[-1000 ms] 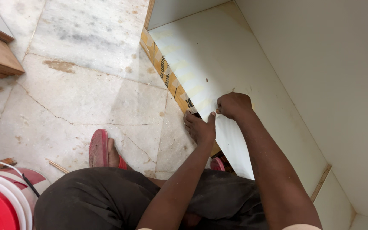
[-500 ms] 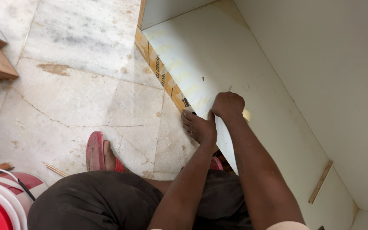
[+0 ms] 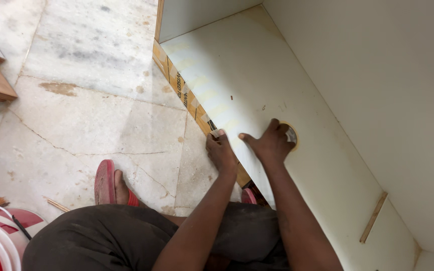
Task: The person sits on the floor and applies masking tape to the edges of a white wooden cabinet. They repeatedly tear off pieces of tape and press them onto the furniture's surface.
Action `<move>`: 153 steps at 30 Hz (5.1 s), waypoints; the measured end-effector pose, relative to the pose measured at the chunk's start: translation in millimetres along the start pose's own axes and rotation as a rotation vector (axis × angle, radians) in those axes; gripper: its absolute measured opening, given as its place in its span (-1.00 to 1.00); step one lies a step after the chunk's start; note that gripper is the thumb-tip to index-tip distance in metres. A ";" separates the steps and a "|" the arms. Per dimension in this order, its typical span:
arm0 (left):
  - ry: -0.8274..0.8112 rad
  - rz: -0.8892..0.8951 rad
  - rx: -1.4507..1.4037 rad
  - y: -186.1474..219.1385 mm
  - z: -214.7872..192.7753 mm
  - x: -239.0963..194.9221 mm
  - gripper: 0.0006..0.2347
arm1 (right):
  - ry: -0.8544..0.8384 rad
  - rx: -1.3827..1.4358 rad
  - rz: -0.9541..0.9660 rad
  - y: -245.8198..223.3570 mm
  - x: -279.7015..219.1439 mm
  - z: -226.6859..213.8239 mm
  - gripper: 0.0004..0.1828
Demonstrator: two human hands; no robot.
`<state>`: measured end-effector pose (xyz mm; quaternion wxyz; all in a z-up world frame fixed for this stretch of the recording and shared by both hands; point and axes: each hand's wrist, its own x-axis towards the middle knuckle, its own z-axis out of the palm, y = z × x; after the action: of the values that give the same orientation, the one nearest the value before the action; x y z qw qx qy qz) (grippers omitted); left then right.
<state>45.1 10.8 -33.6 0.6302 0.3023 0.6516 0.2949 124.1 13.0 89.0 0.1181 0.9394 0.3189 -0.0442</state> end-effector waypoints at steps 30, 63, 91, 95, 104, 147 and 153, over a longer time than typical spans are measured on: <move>-0.410 0.322 0.135 -58.1 -158.6 -62.9 -0.76 | -0.178 1.615 -0.295 126.5 -220.3 -134.3 -0.48; -0.448 0.017 -0.605 -61.5 -79.4 -91.3 -0.89 | 0.011 -0.128 -0.683 95.7 -162.9 -45.7 -0.55; -0.288 -0.278 -0.769 -69.9 -16.7 -58.7 -0.85 | 0.035 -0.473 -0.854 6.3 -92.0 -100.4 -0.86; -0.296 -0.330 -0.622 -62.0 -22.6 -59.4 -0.77 | 0.027 -0.501 -0.831 8.6 -84.1 -96.4 -0.79; -0.359 -0.504 -0.482 -61.0 -32.5 -49.6 -0.61 | -0.228 -0.599 -0.648 11.3 -51.5 -67.6 -0.59; 0.061 -0.045 0.378 -13.7 26.4 -58.4 -0.06 | -0.204 -0.300 -0.124 7.3 21.6 29.3 -0.72; 0.049 -0.142 0.427 4.7 28.4 -58.5 0.02 | 0.039 -0.094 0.017 67.6 22.3 31.7 -0.66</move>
<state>74.9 -30.9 6.7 0.5551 0.3751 0.7338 0.1124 182.8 -33.8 68.0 0.1564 0.9361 0.3148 -0.0098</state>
